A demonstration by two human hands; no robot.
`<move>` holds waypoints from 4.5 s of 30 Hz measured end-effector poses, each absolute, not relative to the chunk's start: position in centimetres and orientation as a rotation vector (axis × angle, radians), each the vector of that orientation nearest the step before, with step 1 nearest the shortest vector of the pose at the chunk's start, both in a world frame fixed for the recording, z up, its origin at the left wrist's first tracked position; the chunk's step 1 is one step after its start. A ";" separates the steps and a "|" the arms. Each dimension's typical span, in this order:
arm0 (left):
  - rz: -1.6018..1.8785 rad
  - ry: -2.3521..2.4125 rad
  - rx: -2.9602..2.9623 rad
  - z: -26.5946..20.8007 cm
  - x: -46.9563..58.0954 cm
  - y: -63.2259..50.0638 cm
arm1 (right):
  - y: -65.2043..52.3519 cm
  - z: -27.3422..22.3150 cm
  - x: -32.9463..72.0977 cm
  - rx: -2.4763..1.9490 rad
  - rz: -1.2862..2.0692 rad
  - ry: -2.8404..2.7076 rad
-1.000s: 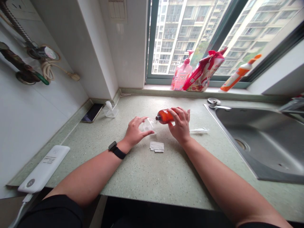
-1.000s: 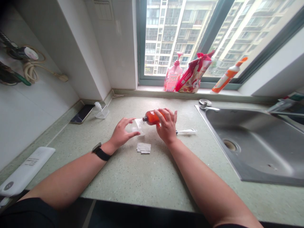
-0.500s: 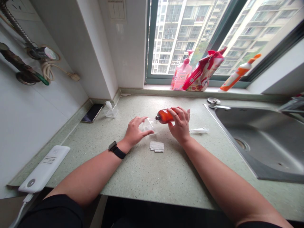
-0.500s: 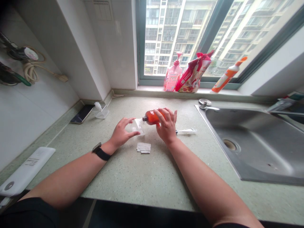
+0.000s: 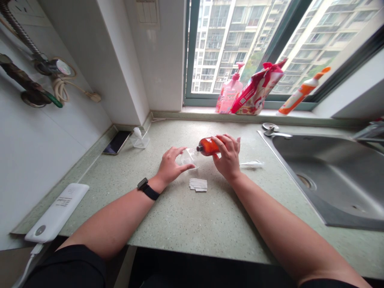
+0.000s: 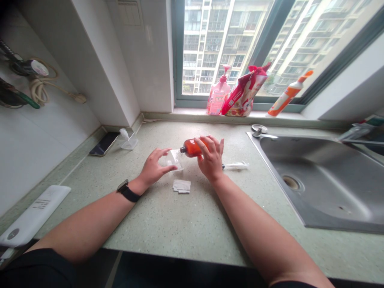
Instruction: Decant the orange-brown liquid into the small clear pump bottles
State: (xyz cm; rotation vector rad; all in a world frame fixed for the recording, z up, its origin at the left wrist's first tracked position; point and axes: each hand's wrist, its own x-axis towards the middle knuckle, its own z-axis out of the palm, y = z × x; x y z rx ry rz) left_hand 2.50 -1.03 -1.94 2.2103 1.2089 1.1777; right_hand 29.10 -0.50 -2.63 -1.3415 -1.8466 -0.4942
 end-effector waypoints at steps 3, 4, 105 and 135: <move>1.177 1.207 2.212 -1.9 2.5 -1.0 | -0.5 -2.6 29.1 -1.342 -0.491 -1.853; 1.176 1.206 2.212 -2.0 2.5 -1.0 | -0.5 -2.6 29.1 -1.342 -0.490 -1.855; 1.164 1.187 2.218 -2.0 2.4 -0.9 | -0.6 -2.6 29.2 -1.312 -0.509 -1.851; 1.149 1.210 2.215 -1.7 2.5 -1.1 | -0.6 -2.6 29.1 -1.332 -0.521 -1.859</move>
